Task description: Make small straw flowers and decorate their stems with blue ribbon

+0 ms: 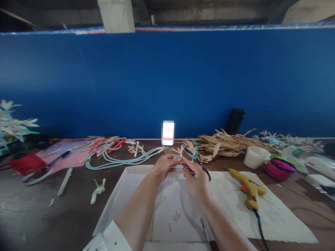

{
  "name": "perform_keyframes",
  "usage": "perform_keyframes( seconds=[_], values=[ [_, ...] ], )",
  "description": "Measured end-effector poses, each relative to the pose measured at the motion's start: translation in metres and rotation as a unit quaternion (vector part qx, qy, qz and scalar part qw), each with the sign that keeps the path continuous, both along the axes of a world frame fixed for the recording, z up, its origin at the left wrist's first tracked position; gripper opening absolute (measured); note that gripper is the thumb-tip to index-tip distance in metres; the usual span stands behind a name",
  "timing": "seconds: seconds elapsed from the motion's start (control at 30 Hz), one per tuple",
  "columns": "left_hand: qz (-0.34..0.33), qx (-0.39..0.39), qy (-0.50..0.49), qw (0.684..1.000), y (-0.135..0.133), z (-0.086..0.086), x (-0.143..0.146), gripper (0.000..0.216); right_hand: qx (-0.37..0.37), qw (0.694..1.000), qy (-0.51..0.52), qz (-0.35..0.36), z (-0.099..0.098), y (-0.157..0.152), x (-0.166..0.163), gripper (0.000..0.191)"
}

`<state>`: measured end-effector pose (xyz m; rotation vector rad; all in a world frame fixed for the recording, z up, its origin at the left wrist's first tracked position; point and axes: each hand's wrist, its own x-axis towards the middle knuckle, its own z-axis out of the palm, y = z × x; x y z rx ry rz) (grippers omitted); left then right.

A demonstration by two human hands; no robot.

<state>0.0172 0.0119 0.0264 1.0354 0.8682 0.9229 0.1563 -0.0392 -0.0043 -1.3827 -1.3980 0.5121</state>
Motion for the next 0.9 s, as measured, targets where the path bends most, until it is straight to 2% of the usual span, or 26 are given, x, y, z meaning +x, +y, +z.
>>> perform_keyframes(
  seconds=[0.1, 0.23, 0.33, 0.53, 0.6, 0.8, 0.9],
  values=[
    [0.002, 0.006, 0.008, 1.0, 0.001, -0.002, 0.001, 0.042, -0.015, 0.999, 0.024, 0.013, 0.004, -0.003, -0.002, 0.04],
    [0.002, 0.005, -0.002, 1.0, 0.001, -0.002, 0.001, 0.04, -0.033, 0.991, 0.126, 0.023, 0.006, -0.005, -0.006, 0.042],
    [0.003, 0.002, -0.01, 1.0, 0.0, -0.002, 0.0, 0.04, -0.033, 0.98, 0.19, 0.039, 0.008, -0.006, -0.01, 0.05],
    [0.016, 0.0, -0.002, 1.0, 0.001, -0.004, 0.001, 0.039, -0.039, 0.972, 0.229, 0.036, 0.016, -0.01, -0.012, 0.07],
    [0.016, 0.005, 0.004, 1.0, 0.001, -0.004, 0.002, 0.04, -0.064, 0.964, 0.256, 0.028, 0.019, -0.01, -0.013, 0.064],
    [0.013, 0.011, 0.009, 1.0, 0.0, -0.002, 0.003, 0.038, -0.161, 0.919, 0.359, 0.037, 0.029, -0.008, -0.013, 0.026],
    [0.007, 0.013, 0.015, 1.0, -0.001, -0.001, 0.002, 0.037, -0.18, 0.899, 0.395, 0.057, 0.033, -0.006, -0.011, 0.02]
  ],
)
